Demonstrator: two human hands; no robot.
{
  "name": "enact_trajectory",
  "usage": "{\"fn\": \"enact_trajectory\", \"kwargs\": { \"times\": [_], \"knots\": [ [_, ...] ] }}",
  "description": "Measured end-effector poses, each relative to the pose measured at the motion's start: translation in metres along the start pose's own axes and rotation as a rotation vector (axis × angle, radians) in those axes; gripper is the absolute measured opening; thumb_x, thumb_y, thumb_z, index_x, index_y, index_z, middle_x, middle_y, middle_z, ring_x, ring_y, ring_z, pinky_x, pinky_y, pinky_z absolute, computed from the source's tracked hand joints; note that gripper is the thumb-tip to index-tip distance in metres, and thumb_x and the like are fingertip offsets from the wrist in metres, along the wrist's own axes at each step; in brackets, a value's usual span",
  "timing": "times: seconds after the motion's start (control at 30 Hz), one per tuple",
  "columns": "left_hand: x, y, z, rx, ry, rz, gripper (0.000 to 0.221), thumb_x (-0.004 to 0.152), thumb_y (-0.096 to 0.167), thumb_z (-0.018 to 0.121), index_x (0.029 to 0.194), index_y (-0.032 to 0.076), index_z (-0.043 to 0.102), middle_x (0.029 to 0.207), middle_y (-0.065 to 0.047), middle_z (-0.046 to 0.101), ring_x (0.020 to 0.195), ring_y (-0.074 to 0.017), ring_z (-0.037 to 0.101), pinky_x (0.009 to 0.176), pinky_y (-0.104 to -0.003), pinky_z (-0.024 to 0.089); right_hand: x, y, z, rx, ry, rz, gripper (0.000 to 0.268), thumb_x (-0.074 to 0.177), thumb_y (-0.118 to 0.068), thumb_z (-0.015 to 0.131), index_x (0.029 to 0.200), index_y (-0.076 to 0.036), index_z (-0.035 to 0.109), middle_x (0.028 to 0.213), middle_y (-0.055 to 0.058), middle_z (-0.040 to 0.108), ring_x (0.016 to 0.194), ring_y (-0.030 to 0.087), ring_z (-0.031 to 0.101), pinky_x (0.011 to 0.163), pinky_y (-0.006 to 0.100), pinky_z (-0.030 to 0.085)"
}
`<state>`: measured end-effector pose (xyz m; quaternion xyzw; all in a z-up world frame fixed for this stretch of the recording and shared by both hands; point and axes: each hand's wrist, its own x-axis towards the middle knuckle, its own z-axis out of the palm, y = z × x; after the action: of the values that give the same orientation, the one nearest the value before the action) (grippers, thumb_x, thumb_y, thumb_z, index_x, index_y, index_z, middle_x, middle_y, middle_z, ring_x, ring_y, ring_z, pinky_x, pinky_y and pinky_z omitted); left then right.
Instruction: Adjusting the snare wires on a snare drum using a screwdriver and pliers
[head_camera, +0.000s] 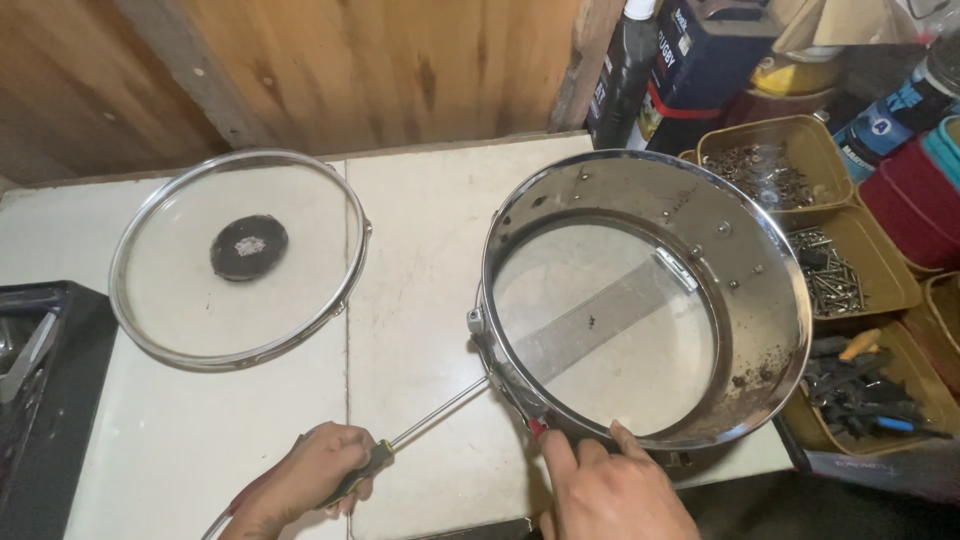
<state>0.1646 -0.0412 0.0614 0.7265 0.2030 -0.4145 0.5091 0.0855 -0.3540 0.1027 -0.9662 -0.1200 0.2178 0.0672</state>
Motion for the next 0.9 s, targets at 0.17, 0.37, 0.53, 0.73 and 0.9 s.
{"fn": "enact_trajectory", "kwargs": {
  "times": [0.17,0.37,0.53,0.73,0.9],
  "knots": [
    [-0.003,0.0,0.002,0.047,0.023,-0.013,0.02,0.081,0.003,0.046,0.082,-0.004,0.064,0.062,-0.02,0.07,0.042,-0.0222,0.054,0.041,-0.03,0.039,0.001,-0.001,0.015,0.005,0.307,-0.102,0.046,0.067,-0.025,0.076,0.104,-0.011,0.052,0.1,0.013,0.046,0.078,0.038,0.061,0.097,0.059,0.049],
    [0.0,0.002,-0.003,0.037,-0.03,-0.001,0.032,0.083,0.002,0.045,0.096,-0.006,0.074,0.063,-0.019,0.069,0.038,-0.0196,0.049,0.038,-0.027,0.033,-0.009,-0.013,0.015,0.104,0.492,-0.026,0.033,0.073,-0.019,0.078,0.102,-0.016,0.063,0.107,0.006,0.056,0.099,0.031,0.068,0.088,0.049,0.057],
    [0.001,0.003,-0.004,0.027,-0.036,-0.01,0.037,0.082,0.003,0.046,0.1,-0.008,0.075,0.065,-0.019,0.069,0.039,-0.0208,0.051,0.038,-0.028,0.039,-0.005,-0.012,-0.017,0.269,0.751,-0.131,0.031,0.08,-0.03,0.081,0.106,-0.013,0.075,0.105,0.0,0.073,0.074,0.01,0.074,0.068,0.026,0.069],
    [-0.002,0.003,-0.006,0.029,-0.028,-0.007,0.034,0.079,0.004,0.047,0.094,-0.007,0.076,0.065,-0.018,0.071,0.037,-0.0204,0.049,0.04,-0.027,0.037,0.018,0.003,-0.03,0.298,0.743,-0.393,0.04,0.08,-0.035,0.082,0.108,-0.008,0.074,0.113,0.019,0.065,0.107,0.031,0.063,0.089,0.047,0.059],
    [0.011,-0.013,-0.011,-0.142,-0.086,0.011,0.035,0.086,-0.001,0.053,0.108,-0.013,0.078,0.069,-0.024,0.069,0.048,-0.0284,0.057,0.043,-0.034,0.047,0.021,0.002,-0.037,0.404,0.532,-0.268,0.035,0.087,-0.039,0.065,0.113,-0.018,0.072,0.127,0.015,0.067,0.073,0.017,0.083,0.066,0.039,0.076]
  ]
}}
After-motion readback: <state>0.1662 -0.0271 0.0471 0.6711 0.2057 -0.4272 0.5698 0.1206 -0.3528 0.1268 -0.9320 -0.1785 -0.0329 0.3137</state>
